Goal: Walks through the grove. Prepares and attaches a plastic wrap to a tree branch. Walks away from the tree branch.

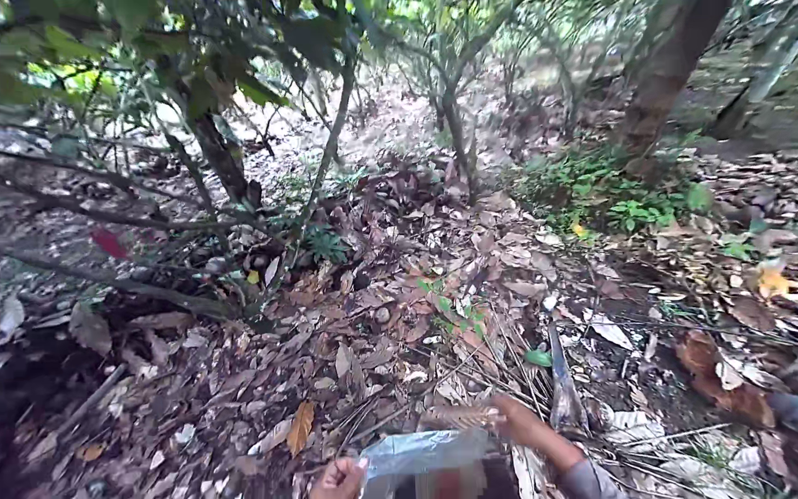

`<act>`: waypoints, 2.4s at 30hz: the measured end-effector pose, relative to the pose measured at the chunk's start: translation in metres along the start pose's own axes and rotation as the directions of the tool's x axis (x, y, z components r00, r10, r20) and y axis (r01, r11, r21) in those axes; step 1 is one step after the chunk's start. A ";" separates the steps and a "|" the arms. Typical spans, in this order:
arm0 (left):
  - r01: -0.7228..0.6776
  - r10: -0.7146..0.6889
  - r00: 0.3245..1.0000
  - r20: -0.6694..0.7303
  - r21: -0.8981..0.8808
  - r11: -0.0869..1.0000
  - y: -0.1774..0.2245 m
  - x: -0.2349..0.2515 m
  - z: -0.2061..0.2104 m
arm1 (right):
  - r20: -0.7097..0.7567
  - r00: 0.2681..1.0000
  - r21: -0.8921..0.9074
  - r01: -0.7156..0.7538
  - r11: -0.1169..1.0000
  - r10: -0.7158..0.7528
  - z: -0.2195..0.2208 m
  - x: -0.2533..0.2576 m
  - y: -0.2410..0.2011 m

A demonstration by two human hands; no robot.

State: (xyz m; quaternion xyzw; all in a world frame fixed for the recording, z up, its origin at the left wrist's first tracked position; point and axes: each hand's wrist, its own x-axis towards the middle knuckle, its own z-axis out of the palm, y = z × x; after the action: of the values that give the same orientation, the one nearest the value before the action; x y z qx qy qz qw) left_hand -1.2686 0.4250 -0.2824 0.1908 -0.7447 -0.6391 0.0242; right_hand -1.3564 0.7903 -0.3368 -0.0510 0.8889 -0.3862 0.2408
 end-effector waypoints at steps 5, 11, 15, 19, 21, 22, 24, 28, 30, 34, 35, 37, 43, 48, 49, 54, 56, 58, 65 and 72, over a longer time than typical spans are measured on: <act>-0.034 0.013 0.990 0.138 0.146 0.989 0.004 0.040 0.034 | -0.071 0.902 0.164 0.432 0.887 -0.426 -0.035 0.056 -0.067; 0.025 -0.004 0.935 0.356 -0.055 0.998 0.001 0.126 0.106 | 0.163 0.719 0.310 0.613 0.727 -0.676 -0.004 0.131 -0.092; 0.126 -0.039 0.943 0.332 -0.246 0.961 -0.006 0.203 0.137 | 0.154 0.733 0.444 0.548 0.709 -0.663 -0.013 0.220 -0.080; 0.219 -0.058 0.935 0.351 -0.439 0.871 -0.013 0.254 0.147 | 0.218 0.703 0.473 0.530 0.704 -0.677 -0.041 0.291 -0.075; 0.242 -0.075 0.933 0.351 -0.462 0.853 -0.013 0.267 0.147 | 0.205 0.701 0.465 0.544 0.698 -0.683 -0.047 0.314 -0.072; 0.244 -0.083 0.936 0.341 -0.462 0.852 -0.013 0.271 0.146 | 0.196 0.703 0.464 0.548 0.696 -0.684 -0.049 0.323 -0.074; 0.240 -0.102 0.949 0.299 -0.473 0.848 -0.010 0.279 0.143 | 0.182 0.719 0.445 0.548 0.708 -0.671 -0.048 0.338 -0.080; 0.190 -0.185 0.981 0.063 -0.530 0.827 -0.003 0.299 0.143 | 0.166 0.608 0.332 0.707 0.625 -0.776 -0.043 0.376 -0.109; 0.162 -0.244 0.968 -0.056 -0.601 0.782 0.000 0.310 0.140 | 0.242 0.475 0.311 0.788 0.531 -0.846 -0.045 0.390 -0.133; 0.067 -0.278 0.948 -0.153 -0.761 0.645 0.000 0.332 0.130 | 0.376 0.198 0.266 0.913 0.310 -0.905 -0.034 0.422 -0.167; 0.050 -0.288 0.939 -0.185 -0.758 0.651 0.002 0.339 0.127 | 0.350 0.156 0.276 0.925 0.261 -0.924 -0.028 0.435 -0.171; 0.021 -0.312 0.909 -0.276 -0.717 0.697 0.003 0.357 0.119 | 0.309 0.110 0.300 0.931 0.207 -0.945 -0.019 0.467 -0.181; -0.107 -0.027 0.876 -0.482 -0.247 0.963 0.011 0.445 0.076 | 0.523 0.030 0.076 0.994 0.082 -0.852 -0.037 0.575 -0.236; 0.030 -0.037 0.899 -0.436 -0.025 0.999 0.048 0.550 0.053 | 0.539 0.133 0.038 0.983 0.182 -0.831 -0.066 0.659 -0.285; 0.018 -0.082 0.896 -0.436 -0.148 0.989 0.052 0.570 0.053 | 0.518 0.117 0.081 0.980 0.184 -0.847 -0.068 0.670 -0.294; -0.113 -0.243 0.886 -0.395 -0.692 0.714 0.051 0.643 0.057 | 0.395 0.032 0.134 0.987 0.092 -0.918 -0.056 0.726 -0.323; -0.156 -0.229 0.874 -0.429 -0.694 0.703 0.048 0.650 0.056 | 0.377 0.017 0.158 0.984 0.082 -0.926 -0.054 0.744 -0.330; -0.192 -0.193 0.840 -0.507 -0.610 0.769 0.050 0.646 0.050 | 0.406 -0.010 0.178 0.982 0.069 -0.914 -0.053 0.755 -0.343; -0.173 -0.243 0.706 -0.666 -0.494 0.852 0.083 0.629 -0.003 | 0.546 -0.208 0.381 0.924 0.019 -0.811 -0.022 0.750 -0.417; -0.129 -0.093 0.642 -0.761 -0.227 0.965 0.099 0.633 -0.091 | 0.493 -0.208 0.306 0.950 -0.055 -0.845 0.026 0.754 -0.476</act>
State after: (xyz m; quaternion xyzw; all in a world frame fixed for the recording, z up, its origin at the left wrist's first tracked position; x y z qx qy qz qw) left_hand -1.8546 0.1503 -0.3024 0.4307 -0.5755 -0.5898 0.3681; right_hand -2.0524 0.2326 -0.3068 -0.8067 0.4818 -0.3184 0.1256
